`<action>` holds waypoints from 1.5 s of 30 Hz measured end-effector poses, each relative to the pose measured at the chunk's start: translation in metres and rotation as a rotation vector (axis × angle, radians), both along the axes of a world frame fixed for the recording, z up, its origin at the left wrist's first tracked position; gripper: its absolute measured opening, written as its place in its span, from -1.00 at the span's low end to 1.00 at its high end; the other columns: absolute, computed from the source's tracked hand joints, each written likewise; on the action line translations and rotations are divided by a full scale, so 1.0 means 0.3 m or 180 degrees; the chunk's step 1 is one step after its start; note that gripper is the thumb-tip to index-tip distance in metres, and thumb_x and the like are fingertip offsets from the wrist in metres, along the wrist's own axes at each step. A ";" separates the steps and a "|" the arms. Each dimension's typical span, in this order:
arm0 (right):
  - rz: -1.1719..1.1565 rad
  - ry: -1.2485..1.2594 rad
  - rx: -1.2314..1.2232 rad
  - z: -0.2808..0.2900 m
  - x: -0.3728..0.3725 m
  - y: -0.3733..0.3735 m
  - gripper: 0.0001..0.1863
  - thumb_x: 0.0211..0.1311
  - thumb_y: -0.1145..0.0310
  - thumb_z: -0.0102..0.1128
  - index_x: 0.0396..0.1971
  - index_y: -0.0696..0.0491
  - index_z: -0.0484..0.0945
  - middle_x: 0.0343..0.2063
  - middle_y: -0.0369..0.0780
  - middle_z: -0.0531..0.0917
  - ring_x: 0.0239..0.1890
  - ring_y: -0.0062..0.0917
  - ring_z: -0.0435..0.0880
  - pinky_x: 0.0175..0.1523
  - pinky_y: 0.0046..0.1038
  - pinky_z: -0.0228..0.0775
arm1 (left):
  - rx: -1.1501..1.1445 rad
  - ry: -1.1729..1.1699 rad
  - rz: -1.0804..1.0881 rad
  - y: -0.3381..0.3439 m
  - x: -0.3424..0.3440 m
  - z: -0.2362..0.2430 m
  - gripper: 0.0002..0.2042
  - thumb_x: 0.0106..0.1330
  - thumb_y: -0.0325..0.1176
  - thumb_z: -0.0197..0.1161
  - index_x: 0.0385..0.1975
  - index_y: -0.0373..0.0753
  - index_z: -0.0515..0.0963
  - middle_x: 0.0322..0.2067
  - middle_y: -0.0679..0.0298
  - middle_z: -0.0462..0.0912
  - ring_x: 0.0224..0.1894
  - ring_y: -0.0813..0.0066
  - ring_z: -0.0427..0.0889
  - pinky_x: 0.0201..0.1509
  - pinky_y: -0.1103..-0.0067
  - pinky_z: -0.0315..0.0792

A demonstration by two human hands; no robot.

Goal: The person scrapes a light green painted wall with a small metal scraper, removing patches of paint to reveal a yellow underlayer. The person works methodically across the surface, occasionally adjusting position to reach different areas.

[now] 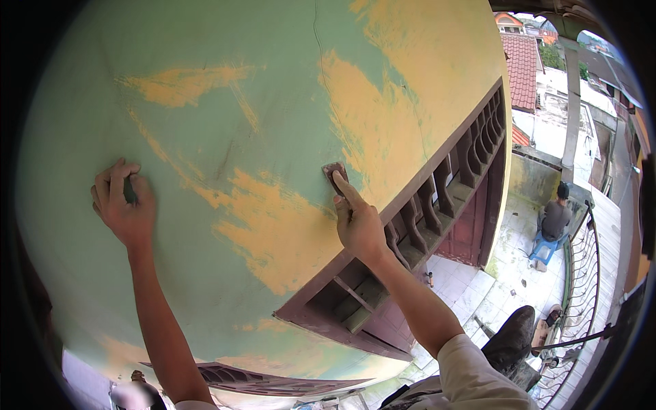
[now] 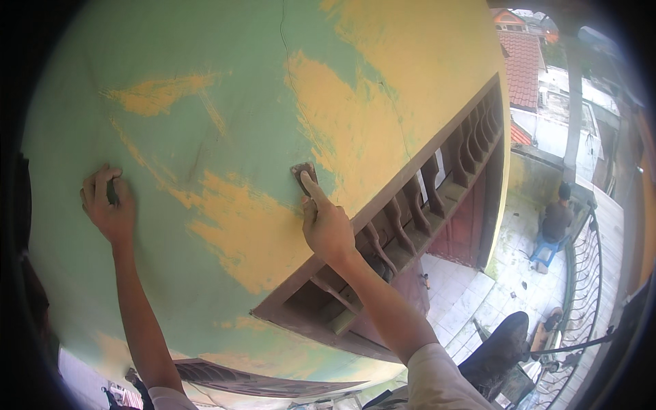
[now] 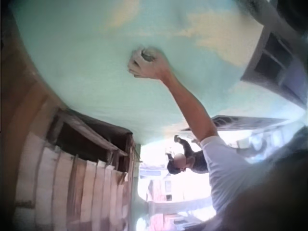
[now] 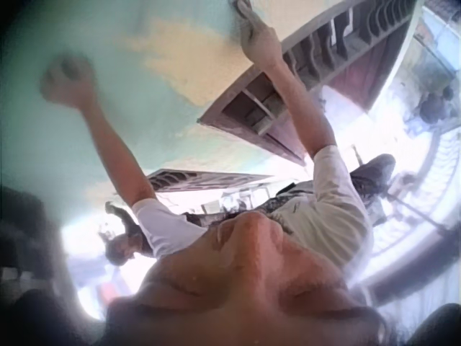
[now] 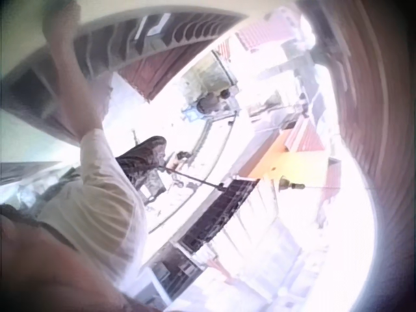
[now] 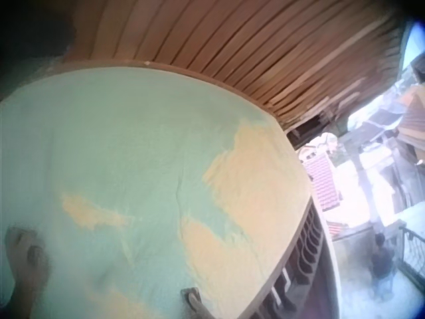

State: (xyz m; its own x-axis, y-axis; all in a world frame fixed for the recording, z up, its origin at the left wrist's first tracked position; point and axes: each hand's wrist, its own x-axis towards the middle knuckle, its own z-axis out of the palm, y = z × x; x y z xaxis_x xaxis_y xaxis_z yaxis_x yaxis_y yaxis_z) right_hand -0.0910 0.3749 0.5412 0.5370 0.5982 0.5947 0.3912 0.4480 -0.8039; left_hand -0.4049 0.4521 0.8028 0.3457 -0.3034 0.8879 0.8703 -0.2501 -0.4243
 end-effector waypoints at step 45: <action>-0.0815 -0.0460 -0.0413 -0.119 0.001 -0.010 -0.50 0.66 0.29 0.03 0.51 -0.25 0.47 -0.37 0.02 0.80 -0.33 0.06 0.80 -0.21 -0.02 0.65 | 0.0055 0.0047 0.0031 0.001 0.010 -0.005 -0.78 0.29 -0.46 0.31 -0.21 0.11 0.74 -0.03 0.53 0.74 -0.01 0.31 0.65 0.14 0.27 0.49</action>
